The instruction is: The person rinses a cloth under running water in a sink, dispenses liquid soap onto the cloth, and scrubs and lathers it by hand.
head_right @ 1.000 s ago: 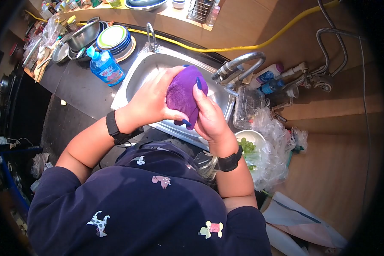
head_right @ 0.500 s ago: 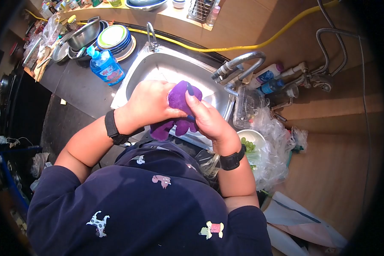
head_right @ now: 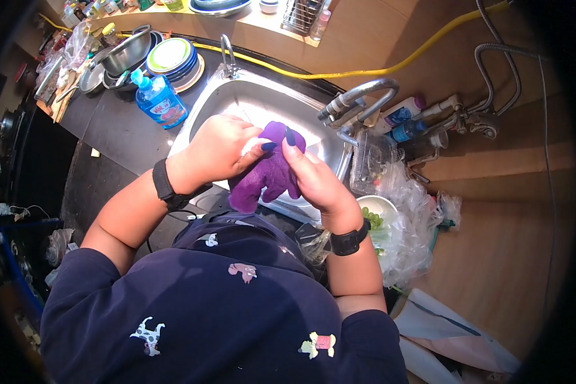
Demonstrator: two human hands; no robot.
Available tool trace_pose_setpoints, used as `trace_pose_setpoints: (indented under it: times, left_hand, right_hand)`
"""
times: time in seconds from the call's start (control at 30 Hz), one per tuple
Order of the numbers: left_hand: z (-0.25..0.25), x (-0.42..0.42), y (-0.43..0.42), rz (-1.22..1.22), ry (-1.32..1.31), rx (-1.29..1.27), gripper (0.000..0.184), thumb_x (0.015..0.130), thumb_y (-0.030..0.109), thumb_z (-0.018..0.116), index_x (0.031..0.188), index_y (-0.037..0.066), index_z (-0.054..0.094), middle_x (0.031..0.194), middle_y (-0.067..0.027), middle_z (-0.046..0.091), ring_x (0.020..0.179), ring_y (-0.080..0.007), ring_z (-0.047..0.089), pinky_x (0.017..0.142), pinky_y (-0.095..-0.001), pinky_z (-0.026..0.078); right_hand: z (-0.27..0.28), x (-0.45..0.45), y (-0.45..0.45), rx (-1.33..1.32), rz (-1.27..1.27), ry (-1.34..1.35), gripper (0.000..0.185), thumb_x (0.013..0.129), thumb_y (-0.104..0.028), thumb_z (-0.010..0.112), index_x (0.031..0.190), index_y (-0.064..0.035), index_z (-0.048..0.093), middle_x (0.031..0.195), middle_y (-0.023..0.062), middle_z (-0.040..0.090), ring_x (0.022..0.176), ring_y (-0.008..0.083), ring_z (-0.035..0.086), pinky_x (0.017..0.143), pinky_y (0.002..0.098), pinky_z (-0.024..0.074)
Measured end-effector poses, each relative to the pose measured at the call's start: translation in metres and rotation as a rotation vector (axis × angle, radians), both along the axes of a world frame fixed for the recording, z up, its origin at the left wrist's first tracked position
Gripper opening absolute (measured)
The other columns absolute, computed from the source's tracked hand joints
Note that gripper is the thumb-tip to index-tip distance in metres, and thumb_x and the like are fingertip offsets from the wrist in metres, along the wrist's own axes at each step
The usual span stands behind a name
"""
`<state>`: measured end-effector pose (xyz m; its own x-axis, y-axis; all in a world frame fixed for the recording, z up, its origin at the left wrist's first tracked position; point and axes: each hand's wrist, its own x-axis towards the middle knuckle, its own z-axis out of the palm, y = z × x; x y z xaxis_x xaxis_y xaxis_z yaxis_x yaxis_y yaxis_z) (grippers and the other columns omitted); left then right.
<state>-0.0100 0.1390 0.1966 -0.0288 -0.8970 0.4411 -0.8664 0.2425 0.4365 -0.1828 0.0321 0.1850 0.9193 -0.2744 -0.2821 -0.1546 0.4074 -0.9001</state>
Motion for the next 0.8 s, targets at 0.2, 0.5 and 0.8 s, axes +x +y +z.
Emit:
trace_pose_setpoints:
  times: [0.2,0.5,0.8]
  left_hand:
    - [-0.008,-0.002,0.0,-0.277,0.703,0.204,0.058,0.067,0.031,0.073,0.114,0.004,0.051,0.098,-0.0162,0.06,0.094,-0.0289,0.059,0.083,-0.0343,0.045]
    - [-0.009,-0.012,-0.005,-0.168,0.871,0.142,0.049,0.07,0.018,0.075,0.109,0.004,0.049,0.099,-0.0072,0.059,0.092,-0.0155,0.056,0.083,-0.0297,0.044]
    - [0.012,-0.003,-0.009,0.0,1.363,-0.11,0.023,0.082,0.021,0.064,0.093,0.001,0.059,0.085,-0.0033,0.061,0.08,-0.0106,0.057,0.074,-0.0258,0.046]
  right_hand:
    - [0.027,0.006,0.01,-0.368,0.016,-0.056,0.05,0.093,-0.045,0.038,0.11,-0.0004,0.053,0.094,0.0045,0.059,0.084,0.0088,0.052,0.075,0.0219,0.0419]
    - [0.017,0.009,0.008,-0.364,-0.043,-0.059,0.067,0.087,-0.063,0.032,0.102,-0.0015,0.055,0.067,0.0002,0.054,0.048,0.0041,0.045,0.04,0.0175,0.0331]
    - [0.0,0.023,0.01,-0.512,0.088,-0.058,0.045,0.075,-0.026,0.072,0.109,-0.0002,0.057,0.096,0.004,0.063,0.088,0.0103,0.057,0.079,0.0273,0.046]
